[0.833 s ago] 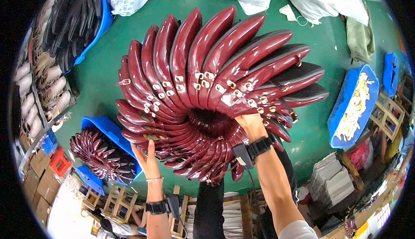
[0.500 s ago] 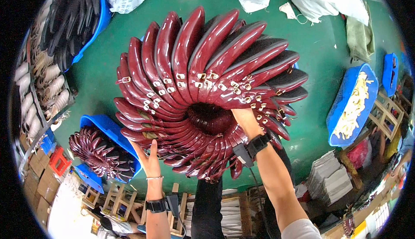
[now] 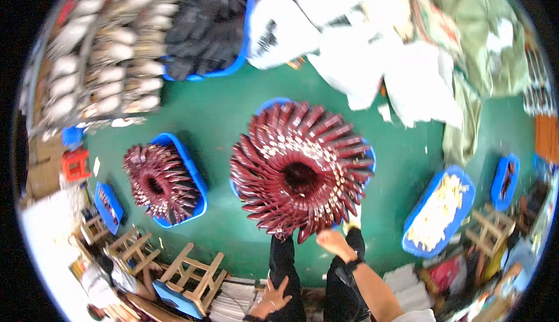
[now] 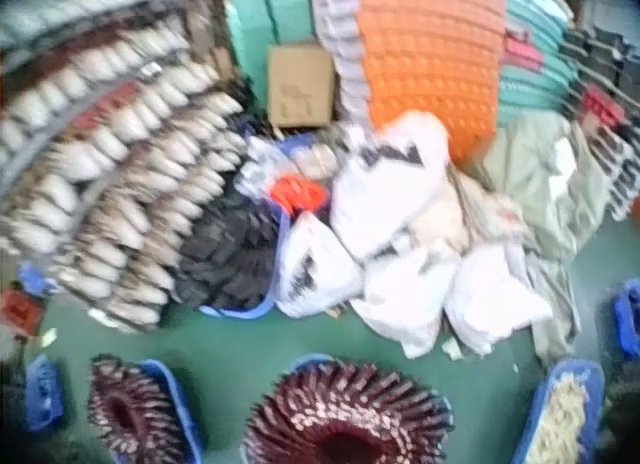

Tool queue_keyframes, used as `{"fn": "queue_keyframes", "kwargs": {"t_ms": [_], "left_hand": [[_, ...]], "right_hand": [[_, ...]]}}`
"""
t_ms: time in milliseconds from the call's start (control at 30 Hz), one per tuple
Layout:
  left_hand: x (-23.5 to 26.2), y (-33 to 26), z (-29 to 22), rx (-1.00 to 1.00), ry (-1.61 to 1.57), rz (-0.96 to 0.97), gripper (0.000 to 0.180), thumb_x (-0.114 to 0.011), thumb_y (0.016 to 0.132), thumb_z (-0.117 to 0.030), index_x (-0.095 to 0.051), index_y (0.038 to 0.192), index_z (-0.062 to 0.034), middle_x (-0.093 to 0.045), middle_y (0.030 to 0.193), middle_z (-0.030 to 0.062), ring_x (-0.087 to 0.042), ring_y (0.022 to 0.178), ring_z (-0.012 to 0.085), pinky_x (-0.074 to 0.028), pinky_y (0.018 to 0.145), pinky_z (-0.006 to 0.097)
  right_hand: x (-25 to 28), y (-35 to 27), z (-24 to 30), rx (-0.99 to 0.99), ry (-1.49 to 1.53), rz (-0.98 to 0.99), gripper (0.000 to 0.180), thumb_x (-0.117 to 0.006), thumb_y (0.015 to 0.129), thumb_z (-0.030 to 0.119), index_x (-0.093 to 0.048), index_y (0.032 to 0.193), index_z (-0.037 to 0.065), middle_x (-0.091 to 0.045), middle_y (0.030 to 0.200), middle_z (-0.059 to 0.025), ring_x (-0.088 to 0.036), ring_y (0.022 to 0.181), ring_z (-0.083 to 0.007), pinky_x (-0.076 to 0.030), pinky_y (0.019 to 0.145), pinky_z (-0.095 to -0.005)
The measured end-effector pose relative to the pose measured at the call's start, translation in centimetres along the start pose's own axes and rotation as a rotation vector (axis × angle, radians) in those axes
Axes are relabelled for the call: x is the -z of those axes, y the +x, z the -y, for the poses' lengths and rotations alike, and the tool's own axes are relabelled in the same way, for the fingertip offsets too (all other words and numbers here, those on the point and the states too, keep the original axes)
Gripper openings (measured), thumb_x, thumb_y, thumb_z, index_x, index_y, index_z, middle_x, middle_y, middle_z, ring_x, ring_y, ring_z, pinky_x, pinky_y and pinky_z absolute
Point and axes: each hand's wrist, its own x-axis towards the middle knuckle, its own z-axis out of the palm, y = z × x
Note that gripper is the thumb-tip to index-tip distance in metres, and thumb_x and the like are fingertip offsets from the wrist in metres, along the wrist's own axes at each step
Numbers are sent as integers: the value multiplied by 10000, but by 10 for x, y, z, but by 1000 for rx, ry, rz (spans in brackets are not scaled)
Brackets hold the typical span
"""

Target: Arrange and heat-shrink shoe uppers on a manufacturing line.

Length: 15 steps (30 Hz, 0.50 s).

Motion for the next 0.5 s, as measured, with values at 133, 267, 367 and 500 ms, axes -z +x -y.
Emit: {"fn": "queue_keyframes", "kwargs": {"t_ms": [133,267,367,500], "left_hand": [[-107,-48,-7,127,-276,-156,719,-518,823,-581,-128,1420,-488,-51,1473,314,-230,1303,526,-286,1032,564],[-224,-26,-46,-719,-751,-388,831,-668,783,-316,-196,1466,-277,-144,1500,225,-486,1193,363,-454,911,464],[-200,-101,-138,21,-775,-221,561,-543,817,-522,-383,1351,-461,-52,1497,255,-255,1290,521,-309,1003,597],[-283,-58,-185,-154,-1094,-648,422,-565,832,-428,-672,1008,-60,-666,967,149,-628,948,261,-481,790,409]], "right_hand": [[3,-69,35,115,-343,262,188,-647,773,287,-692,830,114,-685,819,-106,-662,774,-244,-509,698,-361],[52,-102,23,16,-431,541,173,-677,792,253,-673,854,92,-611,681,19,-557,559,-93,-471,502,-266],[115,-126,37,-59,-450,545,188,-643,810,228,-667,897,64,-615,706,-26,-588,584,-125,-485,506,-280],[145,-169,81,5,-677,750,217,-625,797,222,-651,960,82,-607,724,-40,-581,589,-146,-463,452,-270]]}}
